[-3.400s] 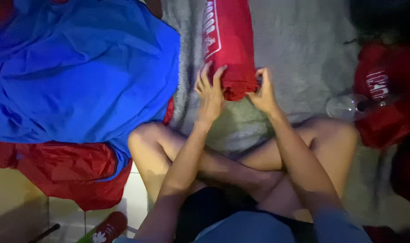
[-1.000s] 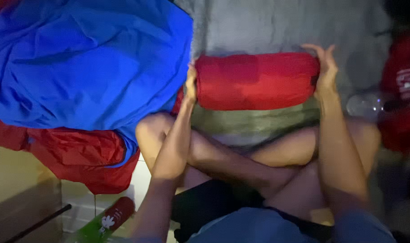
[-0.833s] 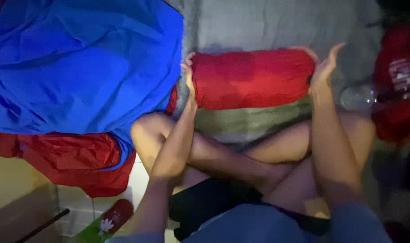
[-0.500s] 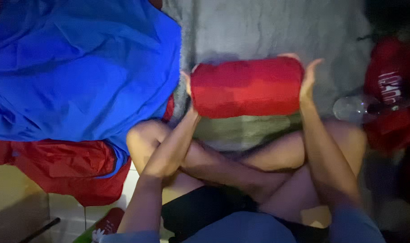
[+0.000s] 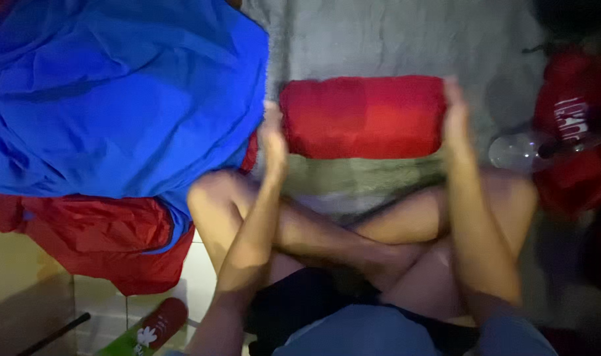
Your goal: The person rolls up a red sleeping bag by hand and then secures it by pulling and tying the drawstring.
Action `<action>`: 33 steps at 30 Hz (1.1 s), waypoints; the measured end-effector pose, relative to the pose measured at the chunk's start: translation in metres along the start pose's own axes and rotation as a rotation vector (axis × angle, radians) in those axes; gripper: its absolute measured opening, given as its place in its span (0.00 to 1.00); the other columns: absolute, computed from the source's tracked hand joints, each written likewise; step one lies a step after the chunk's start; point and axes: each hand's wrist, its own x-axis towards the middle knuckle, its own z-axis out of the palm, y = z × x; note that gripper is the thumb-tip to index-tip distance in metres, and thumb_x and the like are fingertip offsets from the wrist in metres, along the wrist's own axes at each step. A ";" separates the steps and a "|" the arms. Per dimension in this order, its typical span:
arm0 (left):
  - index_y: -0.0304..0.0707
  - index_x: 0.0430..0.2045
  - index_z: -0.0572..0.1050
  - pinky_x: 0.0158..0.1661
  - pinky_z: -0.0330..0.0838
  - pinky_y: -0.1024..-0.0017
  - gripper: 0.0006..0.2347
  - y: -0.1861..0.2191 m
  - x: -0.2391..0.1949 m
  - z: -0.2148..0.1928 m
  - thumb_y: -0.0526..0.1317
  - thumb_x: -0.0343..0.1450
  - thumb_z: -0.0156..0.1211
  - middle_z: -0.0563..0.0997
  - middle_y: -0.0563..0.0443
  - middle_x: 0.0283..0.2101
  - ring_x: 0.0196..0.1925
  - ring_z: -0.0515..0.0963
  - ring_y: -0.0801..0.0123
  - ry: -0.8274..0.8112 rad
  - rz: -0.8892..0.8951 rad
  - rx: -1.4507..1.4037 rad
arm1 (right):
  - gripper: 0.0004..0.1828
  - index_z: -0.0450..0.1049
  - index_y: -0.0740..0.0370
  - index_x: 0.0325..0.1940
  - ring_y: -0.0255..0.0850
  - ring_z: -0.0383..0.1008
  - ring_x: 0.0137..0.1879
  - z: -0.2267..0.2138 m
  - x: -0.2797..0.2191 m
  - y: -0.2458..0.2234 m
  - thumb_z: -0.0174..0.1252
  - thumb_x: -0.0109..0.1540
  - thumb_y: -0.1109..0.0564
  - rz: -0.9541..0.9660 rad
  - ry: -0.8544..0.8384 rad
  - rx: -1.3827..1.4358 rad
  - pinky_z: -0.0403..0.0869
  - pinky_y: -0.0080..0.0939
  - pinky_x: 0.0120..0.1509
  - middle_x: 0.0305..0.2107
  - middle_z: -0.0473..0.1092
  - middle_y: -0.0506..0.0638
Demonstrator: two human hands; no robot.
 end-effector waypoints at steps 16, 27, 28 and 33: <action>0.42 0.50 0.78 0.60 0.70 0.68 0.17 0.016 0.009 0.028 0.54 0.77 0.65 0.81 0.50 0.49 0.55 0.79 0.66 -0.340 0.401 0.089 | 0.56 0.62 0.61 0.77 0.57 0.75 0.75 0.020 0.007 -0.017 0.83 0.59 0.30 -0.243 0.194 0.229 0.72 0.59 0.77 0.68 0.72 0.64; 0.28 0.52 0.81 0.57 0.79 0.50 0.18 -0.021 -0.005 0.043 0.49 0.82 0.62 0.86 0.28 0.48 0.57 0.86 0.44 -0.075 0.553 0.055 | 0.46 0.78 0.76 0.61 0.69 0.81 0.60 0.055 -0.004 0.016 0.96 0.57 0.44 -0.642 0.549 -0.071 0.76 0.65 0.63 0.48 0.78 0.75; 0.30 0.51 0.82 0.58 0.78 0.52 0.16 -0.017 -0.003 0.048 0.48 0.84 0.59 0.87 0.32 0.48 0.55 0.84 0.55 -0.081 0.492 0.026 | 0.41 0.81 0.74 0.57 0.61 0.83 0.54 0.058 -0.003 0.013 0.95 0.56 0.45 -0.600 0.545 -0.017 0.78 0.59 0.56 0.43 0.79 0.72; 0.44 0.40 0.88 0.59 0.74 0.60 0.15 -0.029 0.030 0.049 0.52 0.83 0.61 0.85 0.52 0.39 0.48 0.79 0.70 -0.123 0.282 -0.037 | 0.26 0.88 0.60 0.41 0.40 0.80 0.37 0.044 0.017 0.014 0.95 0.52 0.45 -0.513 0.538 0.074 0.76 0.42 0.41 0.29 0.79 0.54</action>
